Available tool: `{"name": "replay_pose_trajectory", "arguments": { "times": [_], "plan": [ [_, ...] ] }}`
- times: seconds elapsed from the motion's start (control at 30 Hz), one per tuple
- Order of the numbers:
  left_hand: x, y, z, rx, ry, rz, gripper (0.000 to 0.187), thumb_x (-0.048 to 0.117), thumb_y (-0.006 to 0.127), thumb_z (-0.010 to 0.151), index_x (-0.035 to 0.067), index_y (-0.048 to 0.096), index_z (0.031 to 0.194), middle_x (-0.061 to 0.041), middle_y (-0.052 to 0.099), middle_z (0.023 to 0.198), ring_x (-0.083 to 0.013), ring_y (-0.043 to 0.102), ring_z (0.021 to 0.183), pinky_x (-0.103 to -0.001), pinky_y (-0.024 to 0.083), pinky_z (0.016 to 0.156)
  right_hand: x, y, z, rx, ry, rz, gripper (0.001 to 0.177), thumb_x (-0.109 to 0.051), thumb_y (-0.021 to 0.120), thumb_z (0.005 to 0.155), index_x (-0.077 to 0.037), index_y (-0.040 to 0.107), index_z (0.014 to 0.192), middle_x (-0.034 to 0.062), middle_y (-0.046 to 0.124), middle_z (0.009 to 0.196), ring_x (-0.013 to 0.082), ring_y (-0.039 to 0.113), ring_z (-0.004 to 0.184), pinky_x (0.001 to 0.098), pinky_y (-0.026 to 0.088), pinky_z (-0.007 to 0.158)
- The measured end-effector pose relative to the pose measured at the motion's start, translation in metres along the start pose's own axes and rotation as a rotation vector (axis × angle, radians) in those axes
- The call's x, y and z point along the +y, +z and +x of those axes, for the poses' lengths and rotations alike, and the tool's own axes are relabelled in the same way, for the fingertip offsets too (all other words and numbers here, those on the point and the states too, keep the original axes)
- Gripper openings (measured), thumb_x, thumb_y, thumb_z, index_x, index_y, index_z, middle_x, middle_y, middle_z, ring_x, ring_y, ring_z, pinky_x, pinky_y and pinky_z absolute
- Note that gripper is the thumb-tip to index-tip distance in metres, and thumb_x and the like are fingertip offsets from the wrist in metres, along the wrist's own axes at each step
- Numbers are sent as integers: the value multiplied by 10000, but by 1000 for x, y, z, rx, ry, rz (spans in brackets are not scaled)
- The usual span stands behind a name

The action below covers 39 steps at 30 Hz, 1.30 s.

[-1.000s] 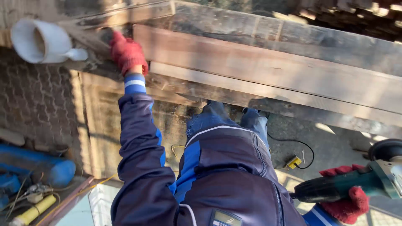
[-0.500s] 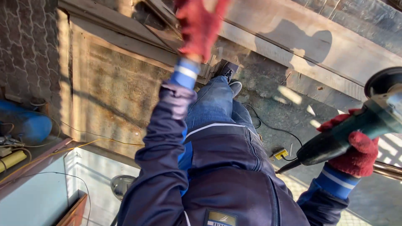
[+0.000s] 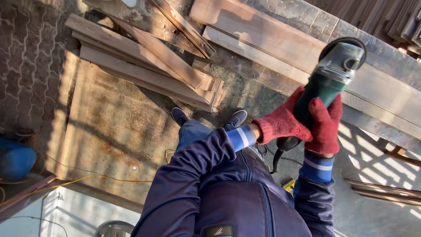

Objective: Sanding a wooden plank using an angle grinder equipped with a sanding disc in a workshop environment.

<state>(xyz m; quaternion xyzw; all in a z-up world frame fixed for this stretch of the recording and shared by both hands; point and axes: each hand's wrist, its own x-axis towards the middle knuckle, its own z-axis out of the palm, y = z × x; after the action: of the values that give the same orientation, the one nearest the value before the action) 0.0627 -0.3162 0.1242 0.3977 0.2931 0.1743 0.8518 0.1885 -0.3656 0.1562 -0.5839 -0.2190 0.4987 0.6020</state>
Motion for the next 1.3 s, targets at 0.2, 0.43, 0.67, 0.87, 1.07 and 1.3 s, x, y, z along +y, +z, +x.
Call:
{"name": "replay_pose_trajectory", "arguments": {
  "times": [0.2,0.43,0.67,0.87,1.07,1.3],
  "plan": [
    [-3,-82,-11,228,243,-73,908,306,1062,503,150,610,1275,-77,708,1013,-218,672,1024,-371,524,951,38,108,-44,37,-185,-323,731,-312,595,1060,-31,209,1614,324,376,1560,421,335,1455,660,297,1181],
    [67,-131,-50,284,-234,92,902,264,996,492,174,581,1288,-140,703,1150,-392,684,1119,-612,631,876,40,199,-48,120,58,-263,1085,-166,971,558,-70,413,1484,181,649,1115,273,641,971,451,585,865],
    [85,-132,-9,310,-260,49,832,237,951,481,76,606,1221,-156,717,1069,-374,708,1107,-512,582,971,55,182,-9,231,283,-360,568,-127,919,609,-39,631,1091,143,660,845,257,685,706,441,657,602],
    [60,-147,34,320,-336,65,802,155,929,514,102,580,1235,-165,718,1088,-383,706,1125,-535,578,994,78,162,17,346,305,-265,548,-67,886,588,-50,607,1059,177,623,781,328,687,612,509,657,530],
    [33,-160,58,229,-379,162,836,185,952,479,108,596,1232,-149,731,1067,-354,739,1069,-502,565,1016,93,172,23,447,347,-230,528,-85,877,606,-36,599,1052,177,633,797,321,690,621,487,669,561],
    [40,-172,65,194,-399,189,839,185,954,475,92,607,1233,-177,737,1072,-380,739,1076,-516,554,1028,98,179,36,482,360,-203,571,-100,900,593,-29,585,1065,186,636,811,337,699,635,478,674,569]
  ]
}}
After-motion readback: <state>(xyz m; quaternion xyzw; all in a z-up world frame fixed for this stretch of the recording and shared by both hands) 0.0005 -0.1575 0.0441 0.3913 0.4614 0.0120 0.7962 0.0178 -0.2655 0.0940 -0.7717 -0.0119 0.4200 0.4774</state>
